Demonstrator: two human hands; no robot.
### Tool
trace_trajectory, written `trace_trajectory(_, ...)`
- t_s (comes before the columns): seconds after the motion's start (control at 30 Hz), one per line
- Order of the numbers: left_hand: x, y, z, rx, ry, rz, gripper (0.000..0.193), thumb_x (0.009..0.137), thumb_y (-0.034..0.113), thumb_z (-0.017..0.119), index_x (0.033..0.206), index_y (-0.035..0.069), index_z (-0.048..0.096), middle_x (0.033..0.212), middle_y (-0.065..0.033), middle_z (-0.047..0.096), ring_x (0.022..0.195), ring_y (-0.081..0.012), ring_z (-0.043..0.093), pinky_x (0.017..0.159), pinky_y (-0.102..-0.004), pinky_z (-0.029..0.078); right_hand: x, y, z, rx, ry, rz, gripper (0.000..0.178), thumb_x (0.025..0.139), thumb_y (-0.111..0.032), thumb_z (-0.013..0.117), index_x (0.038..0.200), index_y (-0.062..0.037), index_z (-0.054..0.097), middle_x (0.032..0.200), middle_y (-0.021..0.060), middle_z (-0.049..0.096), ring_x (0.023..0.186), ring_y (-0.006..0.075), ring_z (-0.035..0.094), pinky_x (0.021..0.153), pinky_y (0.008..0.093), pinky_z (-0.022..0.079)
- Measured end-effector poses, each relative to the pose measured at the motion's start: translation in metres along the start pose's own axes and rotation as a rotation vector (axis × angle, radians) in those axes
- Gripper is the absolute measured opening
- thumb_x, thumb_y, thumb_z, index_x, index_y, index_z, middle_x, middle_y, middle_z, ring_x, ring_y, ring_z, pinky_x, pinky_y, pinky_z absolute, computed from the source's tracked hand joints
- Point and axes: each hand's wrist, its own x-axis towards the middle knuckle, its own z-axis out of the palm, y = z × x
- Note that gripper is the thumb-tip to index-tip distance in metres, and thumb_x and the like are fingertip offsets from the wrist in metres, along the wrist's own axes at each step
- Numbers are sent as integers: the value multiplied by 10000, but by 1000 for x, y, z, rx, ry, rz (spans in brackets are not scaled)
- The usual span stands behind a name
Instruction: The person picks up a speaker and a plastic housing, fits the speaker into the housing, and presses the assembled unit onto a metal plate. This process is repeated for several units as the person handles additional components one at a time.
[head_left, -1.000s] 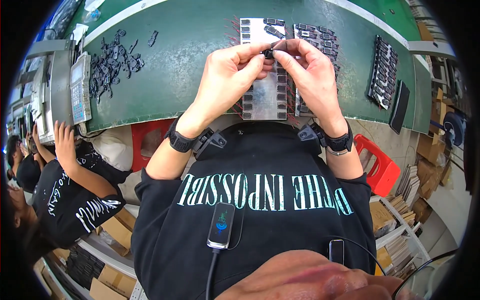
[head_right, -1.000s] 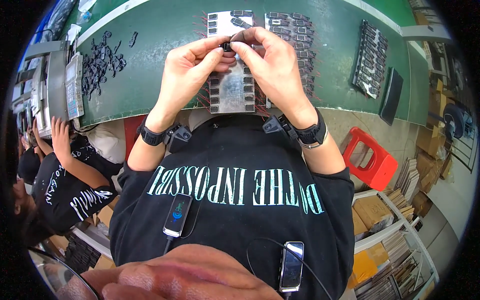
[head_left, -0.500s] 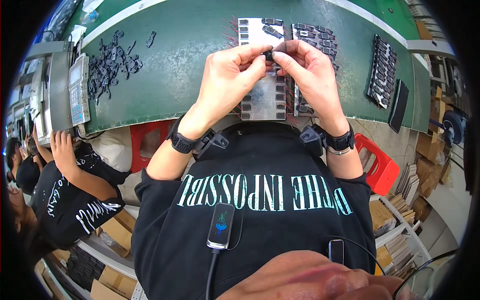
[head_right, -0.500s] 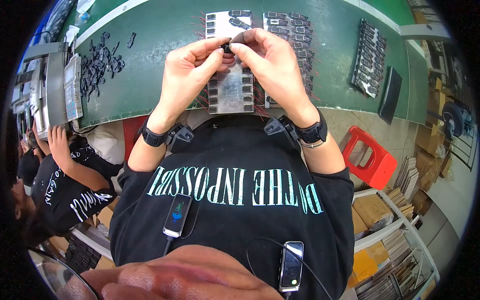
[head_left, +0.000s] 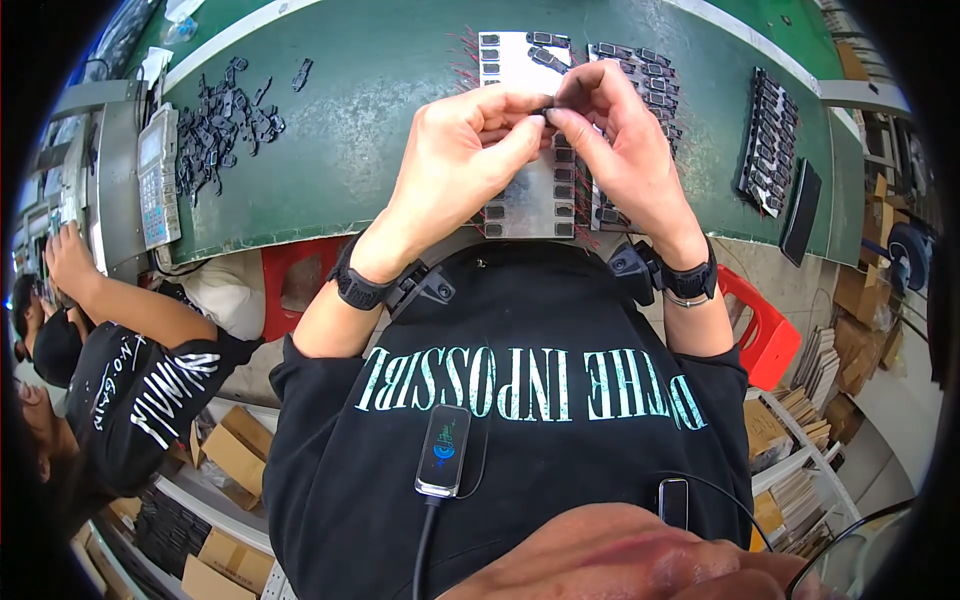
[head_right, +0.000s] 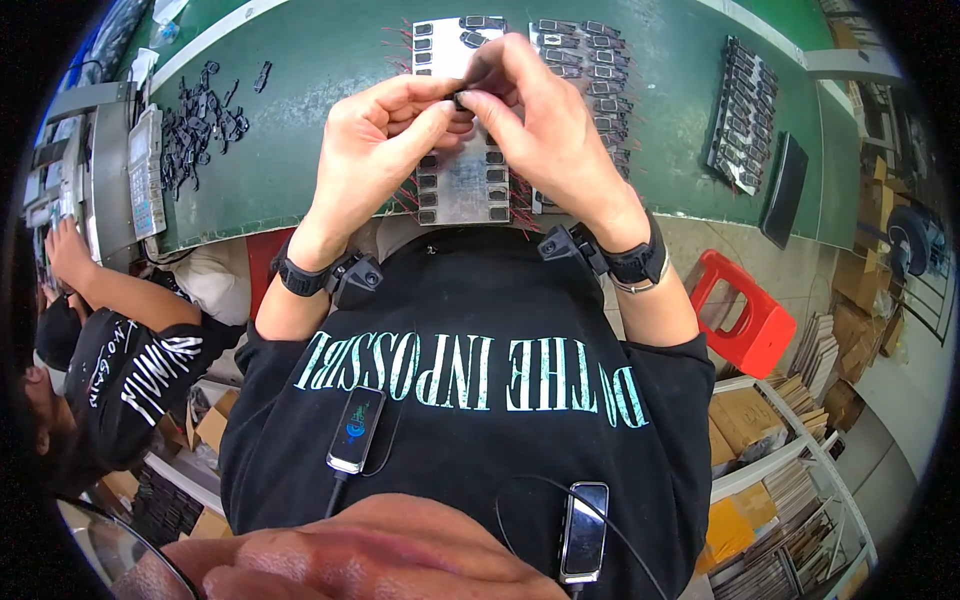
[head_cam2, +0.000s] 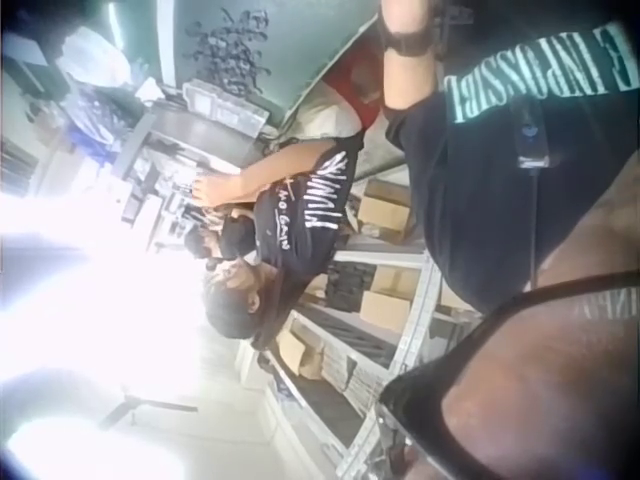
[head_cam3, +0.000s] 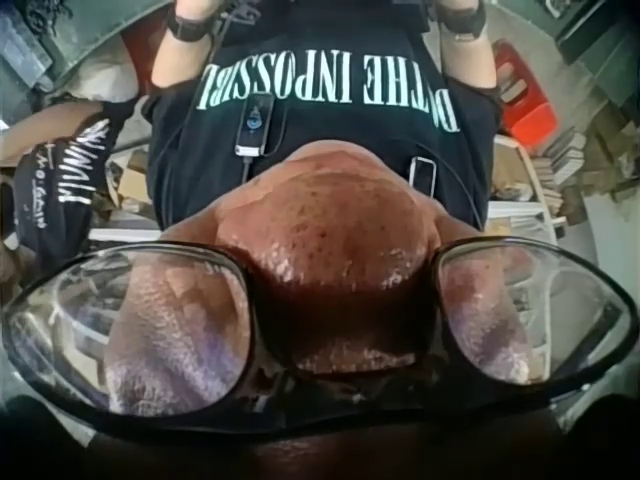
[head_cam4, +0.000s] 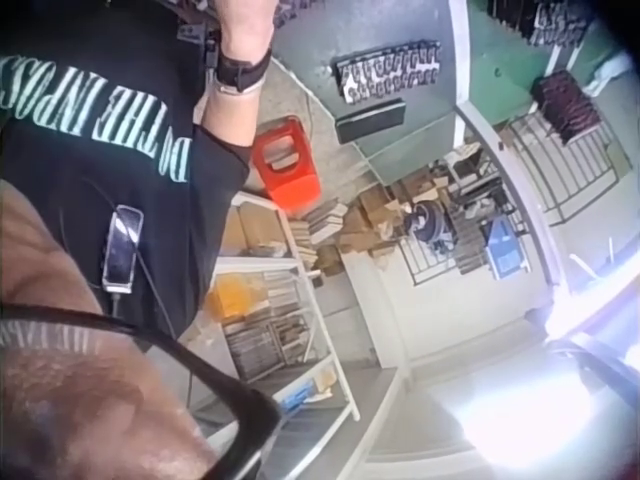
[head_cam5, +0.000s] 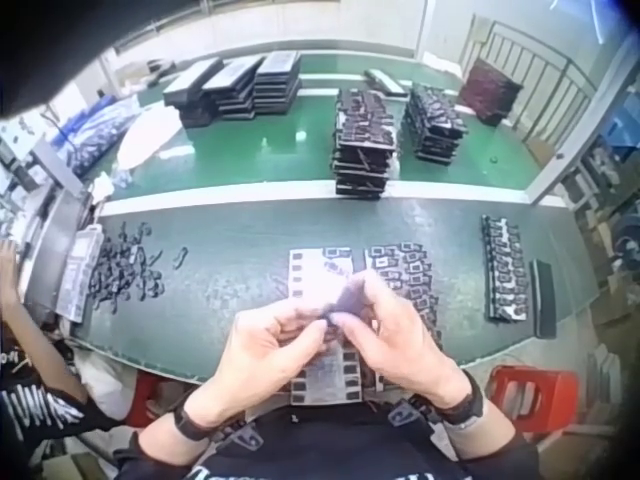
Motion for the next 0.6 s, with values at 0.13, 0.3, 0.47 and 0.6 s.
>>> trace_trajectory(0.13,-1,6,-13,-37,-86,-37,183,921,15,606,1087,-25,670,934,-66,720,836,-95,688,746,-226,563,-3,7,-2,112,-78,31,197,957,-50,613,1140,-6,553,1013,39,622,922,95,608,829,247,498)
trace_trajectory(0.3,-4,6,-5,15,-104,3,140,889,39,653,1006,-37,665,897,-59,716,853,-95,688,723,-229,558,-18,-11,-4,402,-60,110,231,943,-52,631,1160,-4,569,974,18,624,918,78,592,826,254,489)
trace_trajectory(0.47,4,10,-4,239,5,59,172,850,99,680,975,-18,667,855,-58,725,820,-119,702,709,-256,549,-22,-12,-12,-201,108,-109,185,904,-74,662,1083,-26,658,925,30,645,883,136,614,804,281,492)
trace_trajectory(0.6,29,11,-10,596,49,198,212,822,158,654,974,12,677,836,-92,730,775,-197,716,713,-317,548,-5,5,-25,-647,218,-295,150,868,-100,684,1007,-52,712,909,56,647,877,216,614,806,319,492)
